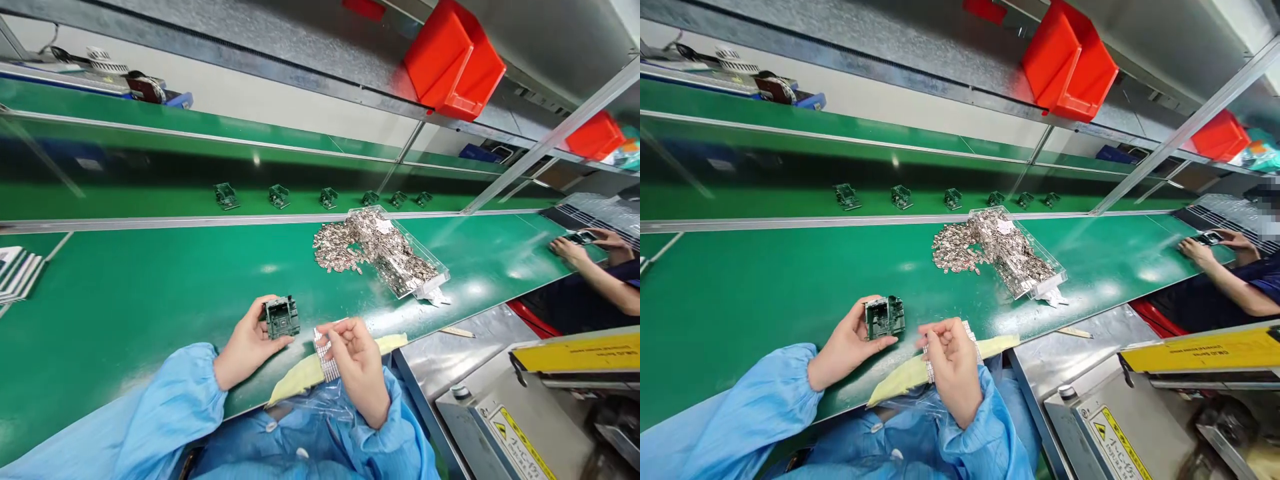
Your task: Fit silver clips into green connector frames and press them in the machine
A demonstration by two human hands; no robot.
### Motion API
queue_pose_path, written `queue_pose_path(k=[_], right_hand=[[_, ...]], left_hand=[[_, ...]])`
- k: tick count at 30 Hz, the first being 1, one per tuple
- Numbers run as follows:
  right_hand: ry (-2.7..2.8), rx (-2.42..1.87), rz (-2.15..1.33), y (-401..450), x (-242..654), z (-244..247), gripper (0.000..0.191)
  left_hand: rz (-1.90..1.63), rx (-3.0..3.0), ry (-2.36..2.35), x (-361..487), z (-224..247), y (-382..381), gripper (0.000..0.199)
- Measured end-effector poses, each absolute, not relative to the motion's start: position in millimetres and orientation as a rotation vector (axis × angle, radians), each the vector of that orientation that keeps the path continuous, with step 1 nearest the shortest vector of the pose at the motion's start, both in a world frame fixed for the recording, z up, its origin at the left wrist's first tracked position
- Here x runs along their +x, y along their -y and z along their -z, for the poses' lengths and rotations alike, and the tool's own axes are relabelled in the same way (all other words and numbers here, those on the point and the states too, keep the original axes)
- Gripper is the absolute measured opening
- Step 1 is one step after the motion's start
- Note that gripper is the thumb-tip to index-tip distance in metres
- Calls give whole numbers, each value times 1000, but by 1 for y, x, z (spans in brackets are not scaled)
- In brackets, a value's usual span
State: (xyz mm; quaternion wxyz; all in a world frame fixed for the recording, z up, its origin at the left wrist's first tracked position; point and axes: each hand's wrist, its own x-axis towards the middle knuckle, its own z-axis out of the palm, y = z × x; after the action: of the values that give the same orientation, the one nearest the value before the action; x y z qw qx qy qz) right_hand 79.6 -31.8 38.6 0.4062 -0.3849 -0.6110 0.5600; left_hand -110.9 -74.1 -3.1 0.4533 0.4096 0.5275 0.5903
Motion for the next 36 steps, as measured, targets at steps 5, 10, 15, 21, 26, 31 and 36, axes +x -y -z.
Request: queue_pose_path(k=[5,10,15,21,26,31,36], right_hand=[[1717,-1051,-1255,33,81,-34,17],[1914,-948,-1032,34,78,-32,20],[1848,-1077,-1044,38,63,-26,11],[1962,-1089,-994,40,50,-22,13],[1954,-1127,-981,41,48,-19,16],[1909,-1194,-1035,42,46,-18,17],[1821,-1188,-1109,45,47,-18,8]], left_hand=[[-1453,1033,-1223,-107,2,77,57],[-1423,1047,-1135,-111,2,77,55],[-1336,1015,-1096,-110,-2,83,53],[-1238,1046,-1086,-112,-4,88,50],[-1212,1150,-1106,-113,0,90,45],[-1178,1314,-1205,-115,2,91,35],[-1246,1240,-1262,-110,1,92,30]])
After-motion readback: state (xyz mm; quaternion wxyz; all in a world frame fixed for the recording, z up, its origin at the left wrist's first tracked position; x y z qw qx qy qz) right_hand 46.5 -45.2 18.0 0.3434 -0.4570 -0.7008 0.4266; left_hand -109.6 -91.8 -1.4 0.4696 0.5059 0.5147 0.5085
